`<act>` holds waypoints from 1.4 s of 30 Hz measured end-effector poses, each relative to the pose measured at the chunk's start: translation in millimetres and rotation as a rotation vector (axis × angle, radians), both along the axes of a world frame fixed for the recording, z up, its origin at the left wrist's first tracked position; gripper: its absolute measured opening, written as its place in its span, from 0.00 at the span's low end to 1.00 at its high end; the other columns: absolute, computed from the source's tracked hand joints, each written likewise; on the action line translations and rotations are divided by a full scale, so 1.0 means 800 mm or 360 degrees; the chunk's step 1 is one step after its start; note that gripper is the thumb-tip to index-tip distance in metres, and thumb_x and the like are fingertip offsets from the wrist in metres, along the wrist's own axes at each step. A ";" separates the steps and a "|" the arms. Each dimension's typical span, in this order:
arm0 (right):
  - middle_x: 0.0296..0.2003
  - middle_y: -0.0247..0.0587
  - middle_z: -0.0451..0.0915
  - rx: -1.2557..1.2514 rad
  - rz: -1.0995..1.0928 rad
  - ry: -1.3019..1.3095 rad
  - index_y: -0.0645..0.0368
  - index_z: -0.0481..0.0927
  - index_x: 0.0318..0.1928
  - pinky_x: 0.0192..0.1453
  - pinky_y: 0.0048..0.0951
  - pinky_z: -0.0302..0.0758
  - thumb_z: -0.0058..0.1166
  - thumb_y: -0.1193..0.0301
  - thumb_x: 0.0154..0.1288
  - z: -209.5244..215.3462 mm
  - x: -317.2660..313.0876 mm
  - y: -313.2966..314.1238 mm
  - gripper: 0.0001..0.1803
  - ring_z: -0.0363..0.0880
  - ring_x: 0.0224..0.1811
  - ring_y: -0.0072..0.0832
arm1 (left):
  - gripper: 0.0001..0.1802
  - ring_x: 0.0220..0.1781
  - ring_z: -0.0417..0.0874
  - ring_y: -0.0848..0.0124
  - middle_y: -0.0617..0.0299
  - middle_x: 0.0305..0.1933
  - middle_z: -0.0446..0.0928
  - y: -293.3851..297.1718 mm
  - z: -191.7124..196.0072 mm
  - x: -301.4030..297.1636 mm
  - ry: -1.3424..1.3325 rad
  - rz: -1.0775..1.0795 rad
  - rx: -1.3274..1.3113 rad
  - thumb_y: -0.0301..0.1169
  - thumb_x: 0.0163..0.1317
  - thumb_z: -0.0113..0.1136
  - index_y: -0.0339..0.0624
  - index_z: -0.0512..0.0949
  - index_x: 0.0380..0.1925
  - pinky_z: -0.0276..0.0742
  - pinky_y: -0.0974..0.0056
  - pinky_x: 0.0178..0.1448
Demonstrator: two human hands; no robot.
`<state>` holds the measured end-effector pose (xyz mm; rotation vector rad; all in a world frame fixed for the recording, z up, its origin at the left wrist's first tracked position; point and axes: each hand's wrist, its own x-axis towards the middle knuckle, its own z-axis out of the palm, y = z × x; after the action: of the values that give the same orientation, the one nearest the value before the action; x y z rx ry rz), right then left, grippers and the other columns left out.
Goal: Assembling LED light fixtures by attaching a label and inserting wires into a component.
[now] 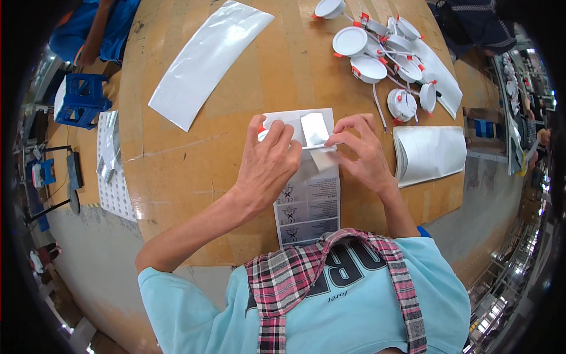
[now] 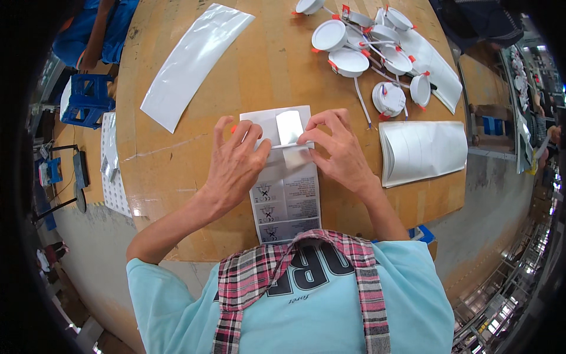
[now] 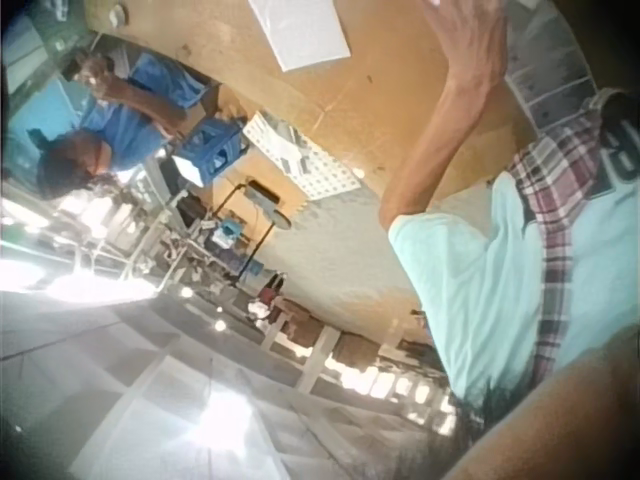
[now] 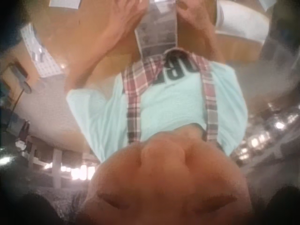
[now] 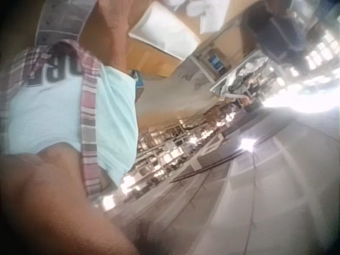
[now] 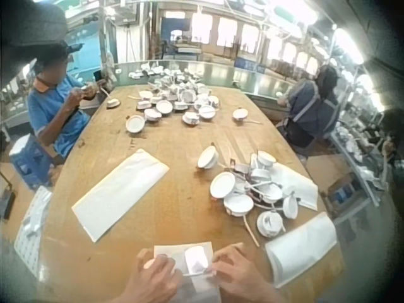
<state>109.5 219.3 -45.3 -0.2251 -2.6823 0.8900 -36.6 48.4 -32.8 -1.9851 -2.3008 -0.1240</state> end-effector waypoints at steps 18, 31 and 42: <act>0.27 0.38 0.76 -0.0404 -0.0248 0.0157 0.62 0.80 0.32 0.36 0.31 0.72 0.63 0.74 0.54 -0.028 -0.001 -0.010 0.07 0.73 0.35 0.32 | 0.16 0.32 0.78 0.70 0.57 0.26 0.78 0.061 -0.027 -0.040 -0.1545 0.0442 0.0003 0.35 0.54 0.65 0.32 0.80 0.36 0.74 0.64 0.39; 0.27 0.37 0.77 -0.0470 -0.0249 0.0119 0.61 0.79 0.31 0.36 0.31 0.72 0.65 0.74 0.52 -0.035 -0.003 -0.010 0.08 0.73 0.33 0.33 | 0.15 0.37 0.81 0.73 0.58 0.34 0.81 0.066 -0.027 -0.046 -0.1957 0.0445 0.0024 0.28 0.56 0.64 0.35 0.76 0.42 0.76 0.67 0.42; 0.30 0.39 0.77 -0.0561 -0.0224 0.0153 0.62 0.79 0.34 0.36 0.30 0.73 0.64 0.75 0.53 -0.038 0.005 -0.009 0.08 0.76 0.33 0.32 | 0.11 0.35 0.80 0.76 0.59 0.33 0.81 0.073 -0.041 -0.045 -0.1959 0.0329 0.0042 0.27 0.58 0.61 0.33 0.79 0.40 0.76 0.69 0.43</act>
<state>113.2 212.5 -76.0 -0.4308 -2.3729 1.2871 -72.7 106.5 -65.6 -1.8354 -2.9946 -1.7559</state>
